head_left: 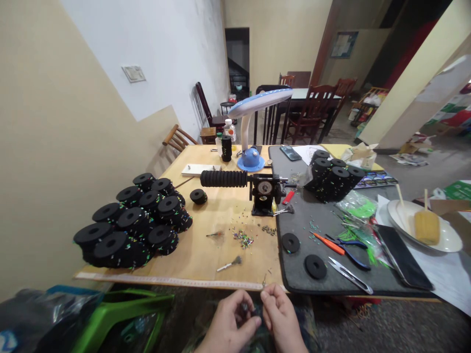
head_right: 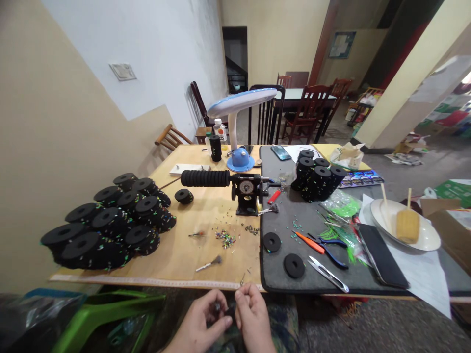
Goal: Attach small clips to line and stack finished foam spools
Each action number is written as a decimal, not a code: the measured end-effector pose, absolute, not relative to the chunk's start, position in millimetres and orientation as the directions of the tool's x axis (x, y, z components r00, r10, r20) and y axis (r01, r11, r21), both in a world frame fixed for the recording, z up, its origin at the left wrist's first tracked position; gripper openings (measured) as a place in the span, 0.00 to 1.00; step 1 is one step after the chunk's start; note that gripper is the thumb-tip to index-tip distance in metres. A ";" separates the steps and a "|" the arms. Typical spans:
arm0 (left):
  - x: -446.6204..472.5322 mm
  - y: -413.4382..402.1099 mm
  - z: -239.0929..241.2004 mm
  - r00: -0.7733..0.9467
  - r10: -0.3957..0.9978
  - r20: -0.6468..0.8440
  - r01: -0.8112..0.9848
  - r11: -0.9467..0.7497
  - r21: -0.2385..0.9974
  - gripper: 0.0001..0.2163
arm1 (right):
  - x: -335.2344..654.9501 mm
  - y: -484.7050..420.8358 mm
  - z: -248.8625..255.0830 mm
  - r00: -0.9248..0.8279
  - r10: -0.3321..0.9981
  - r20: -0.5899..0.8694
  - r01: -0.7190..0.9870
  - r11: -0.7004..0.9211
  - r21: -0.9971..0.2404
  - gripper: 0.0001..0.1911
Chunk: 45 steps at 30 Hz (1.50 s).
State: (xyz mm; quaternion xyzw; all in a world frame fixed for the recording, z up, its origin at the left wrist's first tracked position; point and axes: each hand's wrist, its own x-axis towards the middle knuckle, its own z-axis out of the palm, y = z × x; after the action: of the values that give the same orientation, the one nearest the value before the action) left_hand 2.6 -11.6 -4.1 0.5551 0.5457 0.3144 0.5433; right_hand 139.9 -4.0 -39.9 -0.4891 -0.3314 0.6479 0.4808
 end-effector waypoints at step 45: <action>-84.5 11.0 33.6 -0.049 0.942 -0.332 -0.094 0.326 0.941 0.15 | 181.9 61.8 6.2 -0.539 0.824 0.177 0.635 0.535 -0.558 0.09</action>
State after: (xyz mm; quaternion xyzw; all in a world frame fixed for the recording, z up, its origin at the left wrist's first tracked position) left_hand -84.5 11.0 33.6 0.3714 0.5706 0.4460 0.5810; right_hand 181.9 61.8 6.2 -0.4293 -0.8492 0.2195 0.2154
